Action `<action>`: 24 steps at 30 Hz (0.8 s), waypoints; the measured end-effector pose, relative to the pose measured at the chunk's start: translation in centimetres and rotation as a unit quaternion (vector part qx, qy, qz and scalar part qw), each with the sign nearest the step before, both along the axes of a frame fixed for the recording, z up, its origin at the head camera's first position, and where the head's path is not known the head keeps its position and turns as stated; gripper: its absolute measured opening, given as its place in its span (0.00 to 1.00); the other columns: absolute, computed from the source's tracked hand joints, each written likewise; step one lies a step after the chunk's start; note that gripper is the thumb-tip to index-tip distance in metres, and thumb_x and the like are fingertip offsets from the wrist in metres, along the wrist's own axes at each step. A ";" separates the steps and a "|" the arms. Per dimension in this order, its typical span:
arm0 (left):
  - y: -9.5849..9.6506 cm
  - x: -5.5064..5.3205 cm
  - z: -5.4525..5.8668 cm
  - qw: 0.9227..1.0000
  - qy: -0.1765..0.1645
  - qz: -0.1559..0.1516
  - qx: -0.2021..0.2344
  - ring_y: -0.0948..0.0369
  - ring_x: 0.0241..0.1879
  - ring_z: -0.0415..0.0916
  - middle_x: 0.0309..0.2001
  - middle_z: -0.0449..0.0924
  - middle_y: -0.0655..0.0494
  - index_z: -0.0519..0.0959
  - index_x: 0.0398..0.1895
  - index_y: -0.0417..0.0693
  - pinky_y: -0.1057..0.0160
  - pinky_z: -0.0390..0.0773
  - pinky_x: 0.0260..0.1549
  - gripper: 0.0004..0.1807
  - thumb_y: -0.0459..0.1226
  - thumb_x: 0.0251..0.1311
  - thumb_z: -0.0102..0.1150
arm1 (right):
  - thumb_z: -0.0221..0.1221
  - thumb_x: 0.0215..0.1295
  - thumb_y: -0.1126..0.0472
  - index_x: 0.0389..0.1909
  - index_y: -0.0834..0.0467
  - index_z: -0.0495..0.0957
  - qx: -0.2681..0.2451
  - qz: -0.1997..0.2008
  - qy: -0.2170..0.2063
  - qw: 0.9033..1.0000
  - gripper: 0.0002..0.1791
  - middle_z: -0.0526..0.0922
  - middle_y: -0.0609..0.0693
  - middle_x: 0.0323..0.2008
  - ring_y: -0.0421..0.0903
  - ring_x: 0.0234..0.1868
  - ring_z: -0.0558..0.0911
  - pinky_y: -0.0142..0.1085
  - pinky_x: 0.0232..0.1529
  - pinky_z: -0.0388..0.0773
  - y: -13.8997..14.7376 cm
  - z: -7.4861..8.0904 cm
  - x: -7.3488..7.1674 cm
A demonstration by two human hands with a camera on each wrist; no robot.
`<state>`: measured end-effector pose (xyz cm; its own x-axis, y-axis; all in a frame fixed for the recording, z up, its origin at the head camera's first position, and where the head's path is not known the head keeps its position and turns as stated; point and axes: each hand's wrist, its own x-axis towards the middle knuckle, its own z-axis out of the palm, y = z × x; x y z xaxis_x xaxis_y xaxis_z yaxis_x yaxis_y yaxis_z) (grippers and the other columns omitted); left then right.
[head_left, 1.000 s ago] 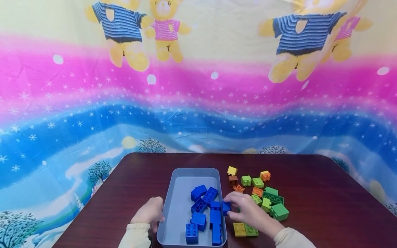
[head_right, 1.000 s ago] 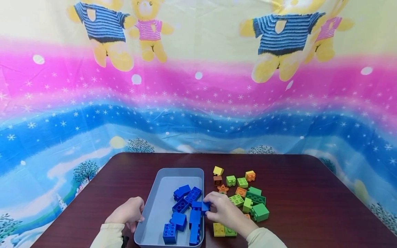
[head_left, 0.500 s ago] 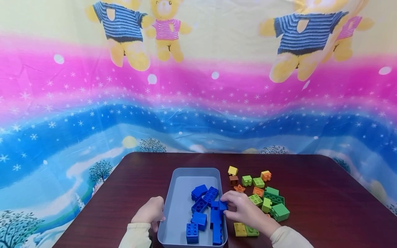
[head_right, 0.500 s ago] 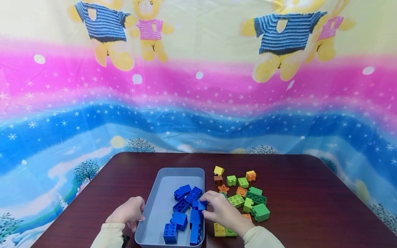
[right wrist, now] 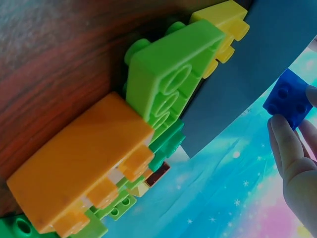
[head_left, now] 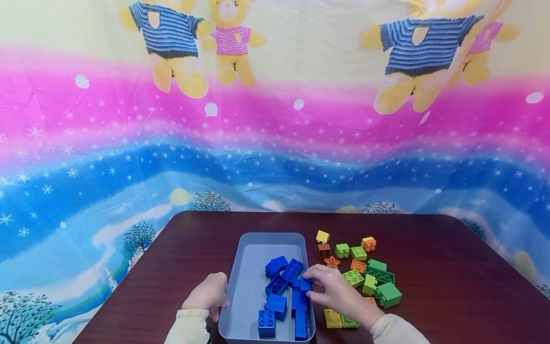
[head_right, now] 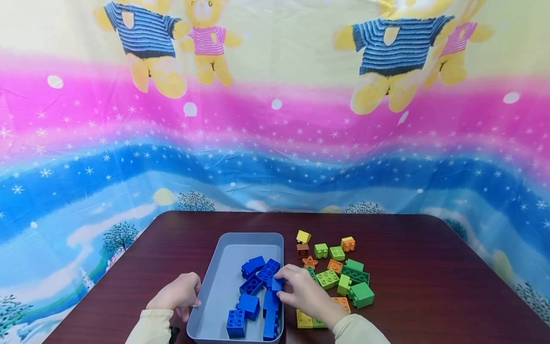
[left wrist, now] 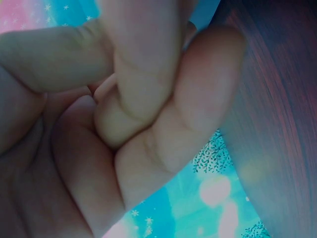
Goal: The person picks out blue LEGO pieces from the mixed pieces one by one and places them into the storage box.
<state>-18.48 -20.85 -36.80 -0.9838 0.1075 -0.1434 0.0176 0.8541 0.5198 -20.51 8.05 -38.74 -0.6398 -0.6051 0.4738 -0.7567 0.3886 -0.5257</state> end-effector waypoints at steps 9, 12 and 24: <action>0.1 -0.2 -0.1 1.000 -0.007 -0.002 0.004 0.58 0.05 0.71 0.18 0.70 0.46 0.68 0.21 0.34 0.64 0.74 0.11 0.10 0.20 0.42 0.61 | 0.62 0.48 0.72 0.36 0.64 0.75 0.002 -0.015 -0.009 1.000 0.12 0.77 0.52 0.37 0.45 0.40 0.78 0.29 0.37 0.76 -0.4 -0.3 -0.1; 0.1 -0.2 -0.1 1.000 -0.006 -0.003 0.000 0.57 0.06 0.71 0.18 0.70 0.46 0.68 0.21 0.33 0.64 0.74 0.12 0.10 0.21 0.42 0.61 | 0.63 0.48 0.72 0.36 0.64 0.75 0.001 -0.016 -0.004 1.000 0.12 0.77 0.52 0.37 0.45 0.39 0.79 0.29 0.37 0.76 -0.5 -0.3 -0.1; 0.0 -0.2 0.0 1.000 -0.004 0.000 -0.003 0.57 0.05 0.72 0.17 0.71 0.44 0.69 0.21 0.33 0.64 0.74 0.12 0.09 0.20 0.42 0.61 | 0.62 0.49 0.71 0.37 0.64 0.75 0.012 -0.018 -0.017 1.000 0.12 0.77 0.53 0.37 0.45 0.39 0.78 0.33 0.35 0.77 -1.3 -0.2 -0.1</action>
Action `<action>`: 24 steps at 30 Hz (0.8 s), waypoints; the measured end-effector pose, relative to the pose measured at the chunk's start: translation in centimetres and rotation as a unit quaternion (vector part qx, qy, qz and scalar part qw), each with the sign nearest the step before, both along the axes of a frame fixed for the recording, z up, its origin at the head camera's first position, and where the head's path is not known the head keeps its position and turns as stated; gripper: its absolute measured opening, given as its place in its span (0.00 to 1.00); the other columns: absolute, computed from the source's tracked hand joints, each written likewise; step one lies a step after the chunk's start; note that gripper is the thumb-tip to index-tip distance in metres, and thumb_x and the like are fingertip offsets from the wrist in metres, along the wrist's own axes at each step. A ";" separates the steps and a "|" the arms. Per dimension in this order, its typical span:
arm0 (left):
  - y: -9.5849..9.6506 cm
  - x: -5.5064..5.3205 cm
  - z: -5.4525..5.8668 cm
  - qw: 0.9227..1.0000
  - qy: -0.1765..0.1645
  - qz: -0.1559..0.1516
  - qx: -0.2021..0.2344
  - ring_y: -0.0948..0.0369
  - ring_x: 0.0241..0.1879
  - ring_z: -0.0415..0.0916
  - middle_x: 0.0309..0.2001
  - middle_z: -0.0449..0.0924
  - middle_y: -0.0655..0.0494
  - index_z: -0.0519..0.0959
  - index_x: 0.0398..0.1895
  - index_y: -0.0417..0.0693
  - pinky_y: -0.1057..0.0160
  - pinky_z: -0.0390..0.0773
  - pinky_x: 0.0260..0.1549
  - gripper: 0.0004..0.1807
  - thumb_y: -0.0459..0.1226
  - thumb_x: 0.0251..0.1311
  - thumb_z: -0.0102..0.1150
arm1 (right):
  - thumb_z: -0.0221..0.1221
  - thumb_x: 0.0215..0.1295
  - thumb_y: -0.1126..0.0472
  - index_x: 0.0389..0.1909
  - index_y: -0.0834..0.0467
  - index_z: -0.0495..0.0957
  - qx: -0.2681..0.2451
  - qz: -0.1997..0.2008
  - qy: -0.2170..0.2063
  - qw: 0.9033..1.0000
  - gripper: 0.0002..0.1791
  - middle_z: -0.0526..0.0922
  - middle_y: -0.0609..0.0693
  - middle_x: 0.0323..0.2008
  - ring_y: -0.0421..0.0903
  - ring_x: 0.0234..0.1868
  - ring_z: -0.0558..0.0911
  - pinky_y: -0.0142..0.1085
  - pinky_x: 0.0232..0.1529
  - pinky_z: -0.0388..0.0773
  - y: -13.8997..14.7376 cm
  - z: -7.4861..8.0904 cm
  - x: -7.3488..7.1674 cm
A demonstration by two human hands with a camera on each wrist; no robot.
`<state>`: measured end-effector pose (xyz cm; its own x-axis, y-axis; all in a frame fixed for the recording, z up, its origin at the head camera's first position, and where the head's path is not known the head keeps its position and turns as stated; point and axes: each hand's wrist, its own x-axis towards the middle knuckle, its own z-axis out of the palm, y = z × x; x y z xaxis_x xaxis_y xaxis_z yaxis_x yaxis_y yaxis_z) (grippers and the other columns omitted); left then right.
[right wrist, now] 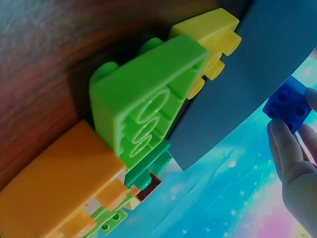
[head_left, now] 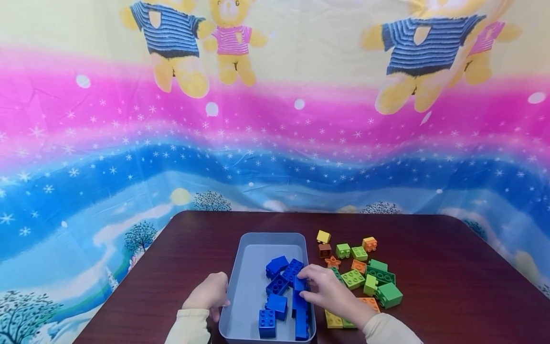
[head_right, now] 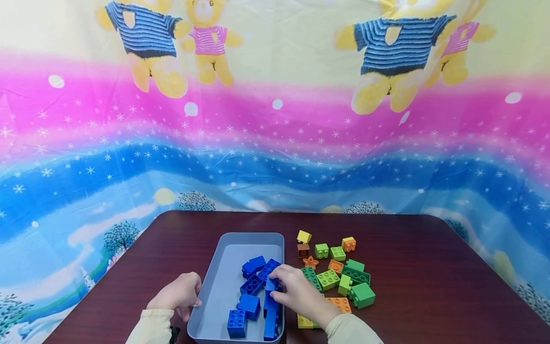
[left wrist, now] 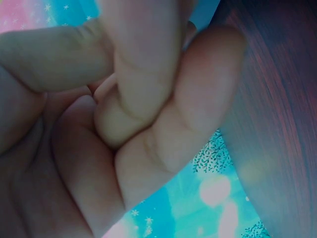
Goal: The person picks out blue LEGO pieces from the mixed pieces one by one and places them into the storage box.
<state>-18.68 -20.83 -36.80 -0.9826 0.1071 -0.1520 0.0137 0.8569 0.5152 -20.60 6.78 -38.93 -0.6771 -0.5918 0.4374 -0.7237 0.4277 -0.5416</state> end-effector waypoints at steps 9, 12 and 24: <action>0.0 0.1 0.2 1.000 -0.005 0.000 0.007 0.56 0.06 0.72 0.18 0.71 0.44 0.68 0.21 0.33 0.63 0.74 0.11 0.10 0.21 0.42 0.61 | 0.62 0.50 0.70 0.37 0.63 0.75 -0.005 0.006 -0.002 1.000 0.12 0.77 0.51 0.38 0.45 0.38 0.78 0.32 0.35 0.77 -0.5 0.1 -0.1; 0.0 0.1 0.1 1.000 -0.003 0.000 0.002 0.57 0.06 0.72 0.17 0.71 0.45 0.68 0.20 0.34 0.64 0.75 0.12 0.10 0.21 0.42 0.61 | 0.62 0.51 0.69 0.38 0.63 0.75 -0.002 0.008 -0.004 1.000 0.12 0.77 0.51 0.38 0.45 0.38 0.79 0.32 0.35 0.77 -0.7 0.2 -0.1; 0.0 0.0 -0.1 1.000 0.006 0.000 -0.012 0.57 0.05 0.72 0.17 0.71 0.45 0.68 0.19 0.34 0.64 0.75 0.15 0.11 0.22 0.42 0.62 | 0.61 0.51 0.70 0.39 0.64 0.75 0.010 0.014 -0.036 0.999 0.12 0.76 0.52 0.40 0.46 0.42 0.78 0.28 0.39 0.75 -1.6 0.5 -0.2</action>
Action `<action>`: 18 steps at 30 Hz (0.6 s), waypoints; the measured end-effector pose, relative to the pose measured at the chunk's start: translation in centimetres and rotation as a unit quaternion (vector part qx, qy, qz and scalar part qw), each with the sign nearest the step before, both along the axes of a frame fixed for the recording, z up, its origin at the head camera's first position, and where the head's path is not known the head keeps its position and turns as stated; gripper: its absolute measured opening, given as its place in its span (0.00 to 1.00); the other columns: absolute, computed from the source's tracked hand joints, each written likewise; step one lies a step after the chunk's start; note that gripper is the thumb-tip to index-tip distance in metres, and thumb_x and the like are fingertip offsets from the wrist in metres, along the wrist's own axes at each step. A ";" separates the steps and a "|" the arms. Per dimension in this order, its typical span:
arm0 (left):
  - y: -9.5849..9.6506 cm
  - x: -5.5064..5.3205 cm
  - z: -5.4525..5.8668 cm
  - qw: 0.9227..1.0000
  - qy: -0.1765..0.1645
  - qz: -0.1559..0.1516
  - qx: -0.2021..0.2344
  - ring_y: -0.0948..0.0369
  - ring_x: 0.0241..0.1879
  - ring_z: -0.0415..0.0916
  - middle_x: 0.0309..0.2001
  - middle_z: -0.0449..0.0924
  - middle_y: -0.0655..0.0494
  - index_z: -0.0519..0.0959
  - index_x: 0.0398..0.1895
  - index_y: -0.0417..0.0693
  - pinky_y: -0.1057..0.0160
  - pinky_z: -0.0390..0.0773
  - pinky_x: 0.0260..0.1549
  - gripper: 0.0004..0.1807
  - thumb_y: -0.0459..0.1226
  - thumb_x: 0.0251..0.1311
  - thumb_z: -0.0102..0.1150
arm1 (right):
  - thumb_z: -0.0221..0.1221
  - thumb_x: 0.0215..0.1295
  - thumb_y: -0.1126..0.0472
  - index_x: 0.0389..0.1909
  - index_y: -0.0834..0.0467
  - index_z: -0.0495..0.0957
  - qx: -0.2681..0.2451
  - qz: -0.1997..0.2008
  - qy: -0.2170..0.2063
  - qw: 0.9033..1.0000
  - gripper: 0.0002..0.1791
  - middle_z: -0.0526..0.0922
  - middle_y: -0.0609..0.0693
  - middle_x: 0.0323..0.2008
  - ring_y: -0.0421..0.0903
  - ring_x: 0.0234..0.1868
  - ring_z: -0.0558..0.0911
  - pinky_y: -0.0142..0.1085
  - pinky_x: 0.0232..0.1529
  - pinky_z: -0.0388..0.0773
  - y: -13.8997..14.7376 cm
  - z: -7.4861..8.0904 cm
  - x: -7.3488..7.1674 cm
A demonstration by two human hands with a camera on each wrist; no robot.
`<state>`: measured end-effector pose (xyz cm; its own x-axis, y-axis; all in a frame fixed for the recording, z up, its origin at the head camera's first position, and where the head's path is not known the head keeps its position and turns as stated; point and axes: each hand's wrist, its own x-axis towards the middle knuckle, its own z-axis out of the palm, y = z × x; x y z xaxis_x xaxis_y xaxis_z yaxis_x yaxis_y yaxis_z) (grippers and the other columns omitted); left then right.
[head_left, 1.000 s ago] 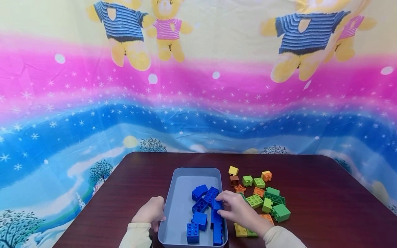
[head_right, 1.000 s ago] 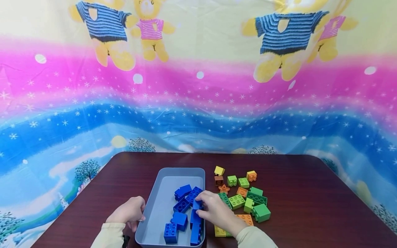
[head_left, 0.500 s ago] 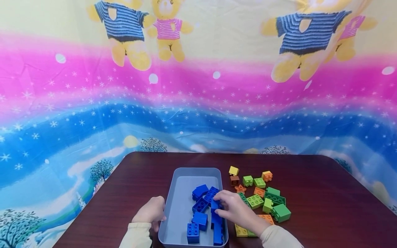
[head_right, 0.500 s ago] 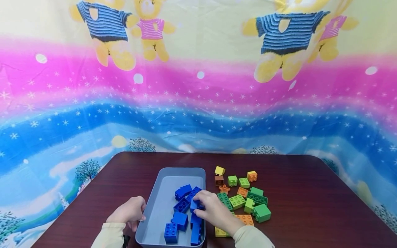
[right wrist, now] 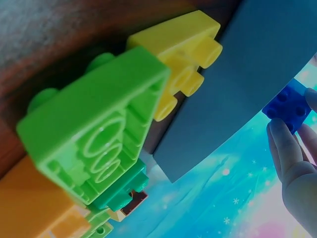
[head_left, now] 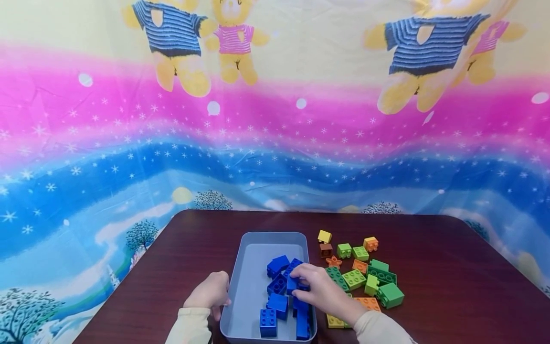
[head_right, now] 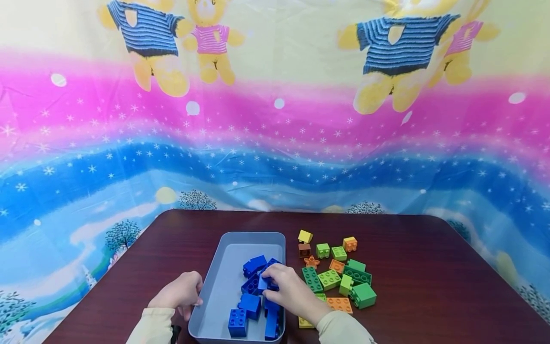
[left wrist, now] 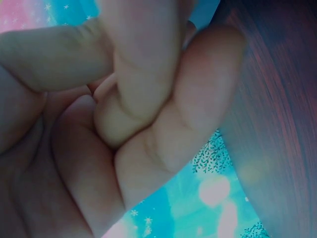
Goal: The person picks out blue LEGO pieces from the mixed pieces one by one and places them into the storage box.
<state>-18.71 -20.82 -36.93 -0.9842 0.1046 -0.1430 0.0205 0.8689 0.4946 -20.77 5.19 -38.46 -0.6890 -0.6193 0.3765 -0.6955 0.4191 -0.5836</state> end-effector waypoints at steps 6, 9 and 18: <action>0.1 0.1 0.0 1.000 -0.005 0.003 0.004 0.57 0.05 0.71 0.16 0.70 0.46 0.68 0.19 0.33 0.64 0.75 0.14 0.10 0.21 0.42 0.62 | 0.61 0.51 0.70 0.38 0.63 0.75 0.012 0.000 0.006 1.000 0.12 0.77 0.52 0.40 0.45 0.42 0.77 0.27 0.38 0.74 -0.4 0.1 -0.2; 0.1 0.1 0.1 1.000 -0.005 0.001 0.000 0.58 0.05 0.71 0.15 0.70 0.46 0.69 0.18 0.34 0.64 0.75 0.14 0.10 0.22 0.42 0.62 | 0.61 0.52 0.70 0.39 0.64 0.75 0.017 0.002 -0.003 1.000 0.12 0.76 0.51 0.40 0.45 0.42 0.77 0.27 0.39 0.74 -0.6 0.1 -0.3; 0.2 0.1 0.3 1.000 -0.009 0.004 0.004 0.58 0.05 0.71 0.15 0.69 0.47 0.68 0.18 0.35 0.65 0.75 0.14 0.10 0.22 0.42 0.62 | 0.61 0.53 0.68 0.40 0.64 0.75 0.034 0.009 0.008 0.999 0.13 0.77 0.52 0.40 0.42 0.42 0.77 0.26 0.39 0.74 -1.5 0.3 -0.4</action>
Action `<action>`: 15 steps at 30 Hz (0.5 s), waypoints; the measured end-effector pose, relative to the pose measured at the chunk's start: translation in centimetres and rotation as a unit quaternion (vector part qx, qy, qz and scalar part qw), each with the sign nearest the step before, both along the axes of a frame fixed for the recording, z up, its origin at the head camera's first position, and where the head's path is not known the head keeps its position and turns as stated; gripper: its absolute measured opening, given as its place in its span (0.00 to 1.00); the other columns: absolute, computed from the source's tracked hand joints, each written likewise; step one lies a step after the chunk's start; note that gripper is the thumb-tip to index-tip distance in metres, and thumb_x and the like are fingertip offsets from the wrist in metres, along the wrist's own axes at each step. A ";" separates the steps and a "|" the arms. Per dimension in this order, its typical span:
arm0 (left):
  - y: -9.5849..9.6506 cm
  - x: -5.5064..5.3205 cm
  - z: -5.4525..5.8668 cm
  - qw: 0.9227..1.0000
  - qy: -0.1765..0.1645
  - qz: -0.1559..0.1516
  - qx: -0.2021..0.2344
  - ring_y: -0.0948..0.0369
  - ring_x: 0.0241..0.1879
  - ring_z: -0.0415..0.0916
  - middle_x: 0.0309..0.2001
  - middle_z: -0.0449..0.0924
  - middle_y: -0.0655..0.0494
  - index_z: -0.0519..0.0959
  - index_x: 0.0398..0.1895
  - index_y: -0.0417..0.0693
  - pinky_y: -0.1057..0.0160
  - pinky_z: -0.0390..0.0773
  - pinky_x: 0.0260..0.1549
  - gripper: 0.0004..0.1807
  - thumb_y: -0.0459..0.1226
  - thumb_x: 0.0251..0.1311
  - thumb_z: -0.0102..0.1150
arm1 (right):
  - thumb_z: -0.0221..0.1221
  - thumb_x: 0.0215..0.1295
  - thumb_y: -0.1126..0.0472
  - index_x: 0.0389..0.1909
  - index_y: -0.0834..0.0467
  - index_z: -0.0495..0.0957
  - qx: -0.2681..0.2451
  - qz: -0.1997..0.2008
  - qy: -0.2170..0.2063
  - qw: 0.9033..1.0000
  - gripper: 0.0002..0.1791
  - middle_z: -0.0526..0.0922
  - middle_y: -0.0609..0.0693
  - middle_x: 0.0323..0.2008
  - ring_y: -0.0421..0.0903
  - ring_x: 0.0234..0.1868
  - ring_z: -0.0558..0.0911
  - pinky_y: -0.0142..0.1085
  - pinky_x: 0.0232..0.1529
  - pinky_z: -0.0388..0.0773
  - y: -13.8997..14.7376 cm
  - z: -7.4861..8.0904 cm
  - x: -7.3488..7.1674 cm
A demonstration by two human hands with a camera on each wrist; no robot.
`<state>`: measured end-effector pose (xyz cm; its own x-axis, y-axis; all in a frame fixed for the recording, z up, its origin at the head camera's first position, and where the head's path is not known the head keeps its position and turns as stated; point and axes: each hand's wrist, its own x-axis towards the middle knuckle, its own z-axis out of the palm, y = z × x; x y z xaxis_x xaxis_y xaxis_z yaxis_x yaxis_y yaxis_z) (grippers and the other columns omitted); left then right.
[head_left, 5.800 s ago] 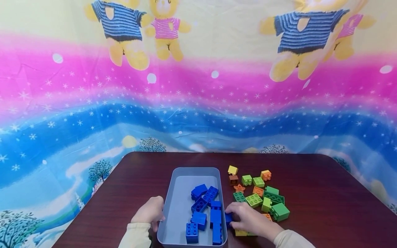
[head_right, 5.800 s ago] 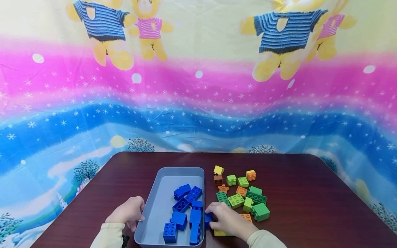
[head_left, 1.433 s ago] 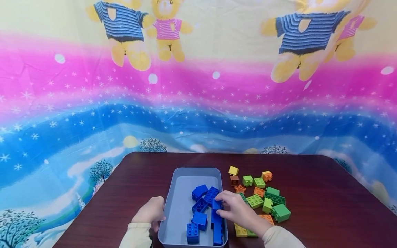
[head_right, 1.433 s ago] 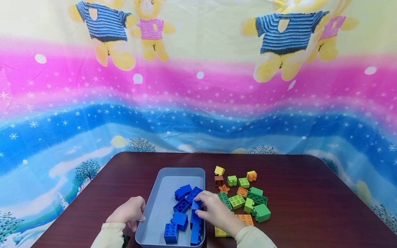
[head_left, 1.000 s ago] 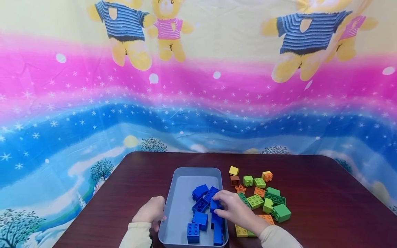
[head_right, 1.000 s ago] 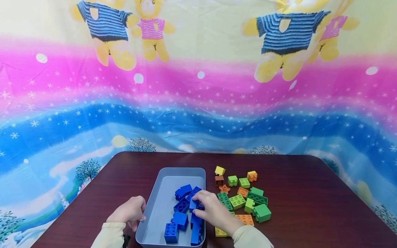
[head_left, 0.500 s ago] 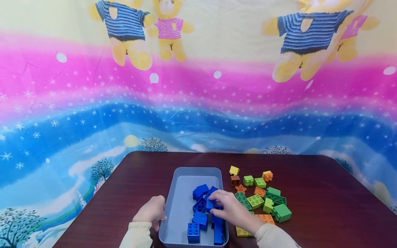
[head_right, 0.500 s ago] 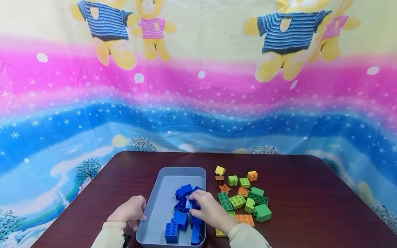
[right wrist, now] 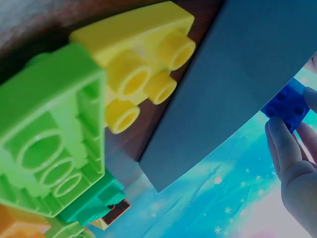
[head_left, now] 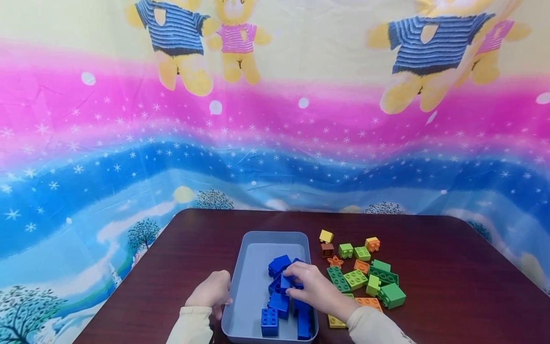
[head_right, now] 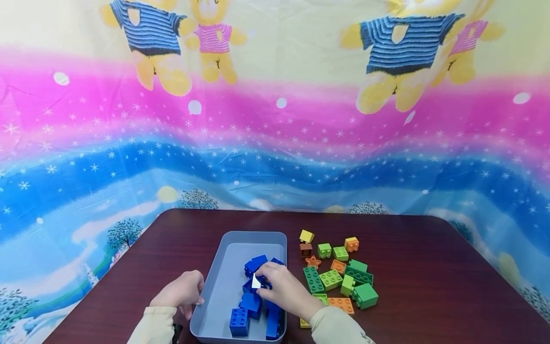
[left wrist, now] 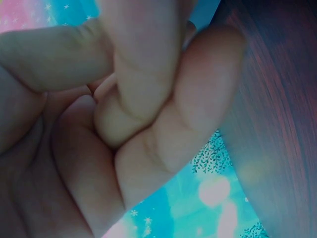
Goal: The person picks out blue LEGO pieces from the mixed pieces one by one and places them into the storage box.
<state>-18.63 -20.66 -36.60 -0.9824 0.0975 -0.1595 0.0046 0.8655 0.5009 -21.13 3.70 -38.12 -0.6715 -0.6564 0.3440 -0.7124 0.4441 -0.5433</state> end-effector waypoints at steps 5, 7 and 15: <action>-0.1 0.0 0.0 1.000 0.002 0.001 0.003 0.57 0.06 0.72 0.16 0.70 0.45 0.69 0.20 0.33 0.64 0.75 0.14 0.10 0.22 0.42 0.62 | 0.61 0.53 0.67 0.40 0.63 0.75 0.009 0.000 0.008 1.000 0.12 0.77 0.50 0.39 0.40 0.41 0.77 0.26 0.39 0.74 -0.3 0.0 -0.1; -0.1 0.0 0.0 1.000 0.003 0.001 0.007 0.57 0.05 0.71 0.17 0.70 0.45 0.69 0.20 0.33 0.64 0.75 0.14 0.10 0.21 0.42 0.61 | 0.61 0.53 0.66 0.40 0.63 0.75 0.009 0.001 0.009 1.000 0.12 0.77 0.50 0.39 0.40 0.41 0.77 0.26 0.39 0.74 -0.5 -0.1 -0.1; -0.1 0.0 -0.1 1.000 0.004 0.000 0.015 0.57 0.05 0.71 0.17 0.70 0.44 0.68 0.20 0.33 0.64 0.74 0.11 0.10 0.20 0.42 0.61 | 0.61 0.54 0.65 0.40 0.62 0.75 0.023 0.001 0.004 1.000 0.12 0.77 0.49 0.40 0.41 0.42 0.77 0.27 0.39 0.74 -1.0 -0.1 0.0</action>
